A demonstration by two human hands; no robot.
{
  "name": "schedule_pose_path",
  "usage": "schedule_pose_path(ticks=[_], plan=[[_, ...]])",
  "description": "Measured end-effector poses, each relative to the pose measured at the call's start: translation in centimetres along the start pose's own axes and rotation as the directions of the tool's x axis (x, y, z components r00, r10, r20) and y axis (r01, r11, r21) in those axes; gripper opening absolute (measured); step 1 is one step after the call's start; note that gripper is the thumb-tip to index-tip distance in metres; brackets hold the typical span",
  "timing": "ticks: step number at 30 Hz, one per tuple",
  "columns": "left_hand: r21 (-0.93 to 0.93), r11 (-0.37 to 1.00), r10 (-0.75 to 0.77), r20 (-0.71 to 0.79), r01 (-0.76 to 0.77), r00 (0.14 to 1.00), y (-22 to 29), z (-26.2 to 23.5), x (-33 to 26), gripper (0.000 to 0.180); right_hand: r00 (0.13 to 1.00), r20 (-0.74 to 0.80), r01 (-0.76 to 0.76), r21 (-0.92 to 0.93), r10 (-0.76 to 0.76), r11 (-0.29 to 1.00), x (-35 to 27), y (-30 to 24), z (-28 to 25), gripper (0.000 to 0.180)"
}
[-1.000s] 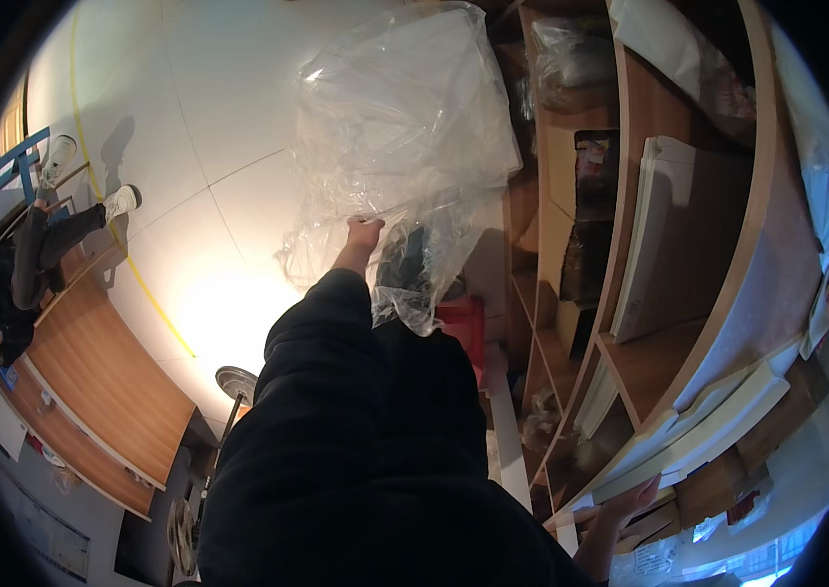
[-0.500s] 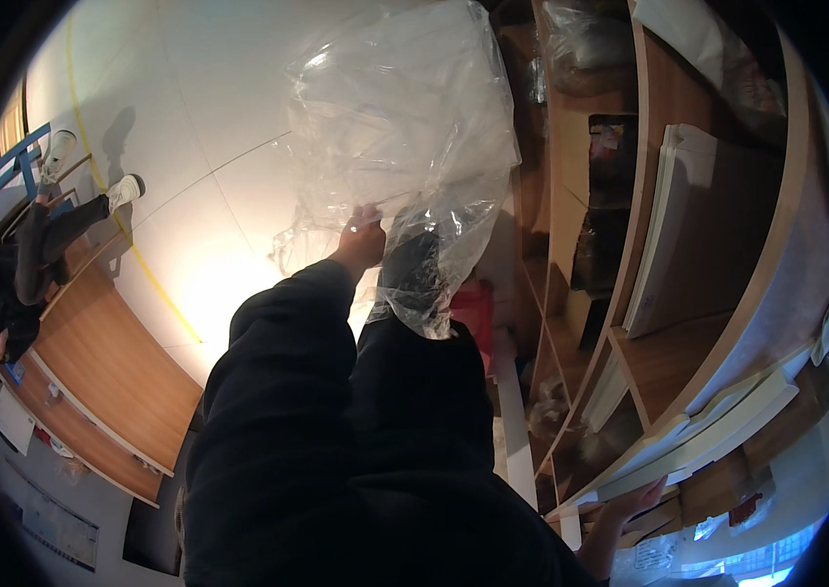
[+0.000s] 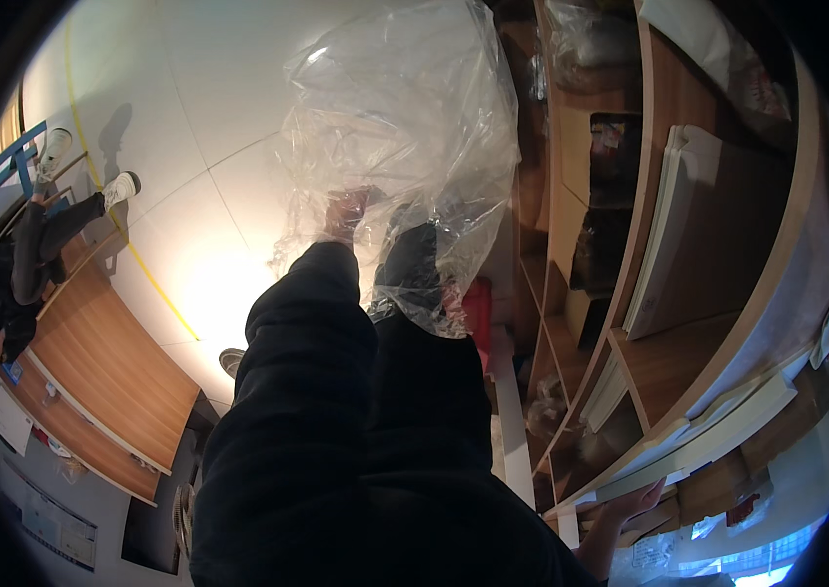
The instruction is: The person repeatedly assembles white cardboard boxes by folding flaps and tucking tabs into slots. They handle multiple boxes one at a time, placing each completed box into a plastic bag on the floor. The process is repeated throughout the clip.
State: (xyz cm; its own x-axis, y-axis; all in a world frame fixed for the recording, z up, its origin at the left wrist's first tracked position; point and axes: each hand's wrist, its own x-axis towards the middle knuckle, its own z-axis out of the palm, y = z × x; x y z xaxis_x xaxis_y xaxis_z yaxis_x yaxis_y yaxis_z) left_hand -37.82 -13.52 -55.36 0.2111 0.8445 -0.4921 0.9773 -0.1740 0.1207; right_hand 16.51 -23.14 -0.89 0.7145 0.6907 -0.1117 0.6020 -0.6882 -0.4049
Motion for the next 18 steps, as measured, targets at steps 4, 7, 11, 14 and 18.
schedule_pose_path(ticks=[4,7,11,14,18], plan=[[-0.093,0.995,0.017,-0.076,-0.024,0.997,-0.5,0.9,0.6,0.021,0.995,0.011,0.102,-0.117,-0.101,0.988,-0.1,0.2,-0.1,0.039],[-0.244,0.963,0.066,-0.193,-0.113,0.979,-1.0,0.0,0.4,0.025,1.000,-0.012,0.006,0.029,-0.005,1.000,-0.1,0.3,0.0,0.040],[-0.625,0.780,-0.104,-0.053,0.048,0.993,-1.1,-2.7,0.0,0.031,0.967,0.032,0.254,-0.208,-0.253,0.945,-0.1,0.3,0.2,0.039],[-0.871,0.332,-0.350,0.243,0.363,0.904,-0.3,-7.0,0.2,0.043,0.998,0.030,0.049,0.019,-0.049,0.999,-0.1,0.2,0.2,0.036],[-0.848,0.041,-0.552,0.421,0.528,0.720,1.9,-16.0,-1.6,0.046,0.999,0.040,-0.016,0.117,0.011,0.993,-0.1,-0.2,0.6,0.032]])
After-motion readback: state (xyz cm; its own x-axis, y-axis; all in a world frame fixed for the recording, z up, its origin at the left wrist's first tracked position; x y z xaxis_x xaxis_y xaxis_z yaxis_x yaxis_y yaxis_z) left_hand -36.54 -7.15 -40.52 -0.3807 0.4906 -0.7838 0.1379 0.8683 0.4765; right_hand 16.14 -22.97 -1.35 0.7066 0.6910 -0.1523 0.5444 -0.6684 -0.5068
